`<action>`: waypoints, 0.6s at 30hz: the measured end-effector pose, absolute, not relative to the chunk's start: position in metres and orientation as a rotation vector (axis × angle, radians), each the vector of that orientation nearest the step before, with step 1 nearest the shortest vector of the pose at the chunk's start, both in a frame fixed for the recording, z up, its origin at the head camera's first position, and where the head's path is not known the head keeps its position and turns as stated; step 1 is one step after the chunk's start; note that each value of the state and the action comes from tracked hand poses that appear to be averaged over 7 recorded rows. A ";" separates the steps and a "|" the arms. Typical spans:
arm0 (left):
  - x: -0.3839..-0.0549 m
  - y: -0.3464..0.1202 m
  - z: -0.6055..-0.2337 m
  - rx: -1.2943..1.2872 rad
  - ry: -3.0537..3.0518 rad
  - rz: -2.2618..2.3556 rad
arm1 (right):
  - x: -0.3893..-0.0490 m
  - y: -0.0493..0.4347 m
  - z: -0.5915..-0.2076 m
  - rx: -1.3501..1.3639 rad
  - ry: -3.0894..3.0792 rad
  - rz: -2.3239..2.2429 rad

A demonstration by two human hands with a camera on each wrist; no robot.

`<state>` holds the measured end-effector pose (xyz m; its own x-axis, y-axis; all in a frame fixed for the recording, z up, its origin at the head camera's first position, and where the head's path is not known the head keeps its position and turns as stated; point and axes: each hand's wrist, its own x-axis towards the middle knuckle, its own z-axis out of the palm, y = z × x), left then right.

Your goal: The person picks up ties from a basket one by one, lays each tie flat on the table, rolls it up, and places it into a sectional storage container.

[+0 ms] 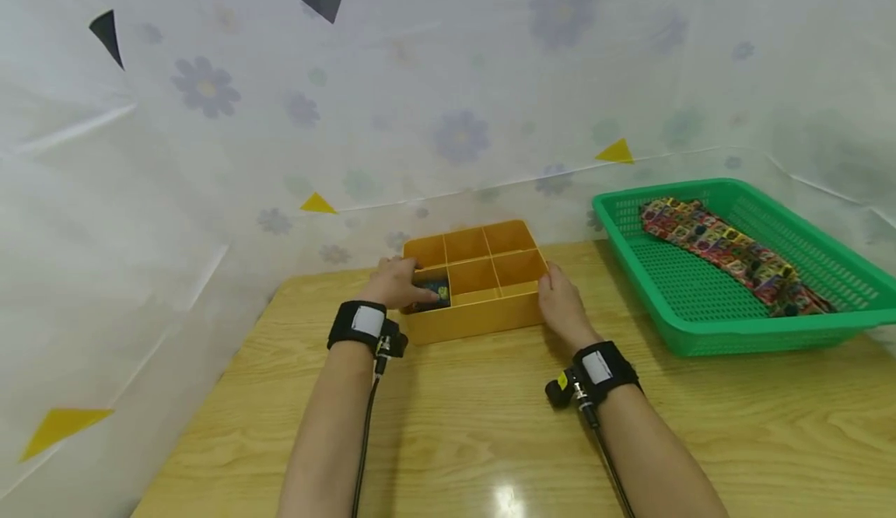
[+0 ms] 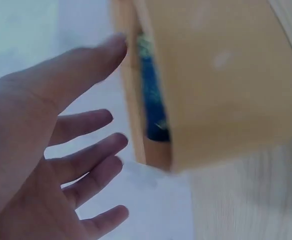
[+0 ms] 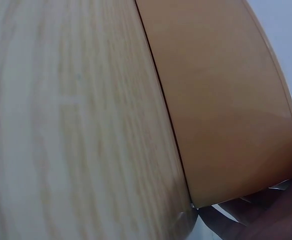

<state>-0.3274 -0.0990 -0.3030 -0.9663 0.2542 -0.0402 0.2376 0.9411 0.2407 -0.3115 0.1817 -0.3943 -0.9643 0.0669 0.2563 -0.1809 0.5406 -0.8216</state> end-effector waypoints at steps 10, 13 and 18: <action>-0.277 -0.068 -0.321 0.593 3.257 1.015 | -0.314 0.197 -0.391 0.074 -2.546 1.377; -0.266 -0.055 -0.321 0.596 3.343 0.845 | -0.314 0.200 -0.391 0.065 -2.543 1.334; -0.251 -0.036 -0.314 0.583 3.285 0.642 | -0.306 0.195 -0.371 0.176 -2.497 1.181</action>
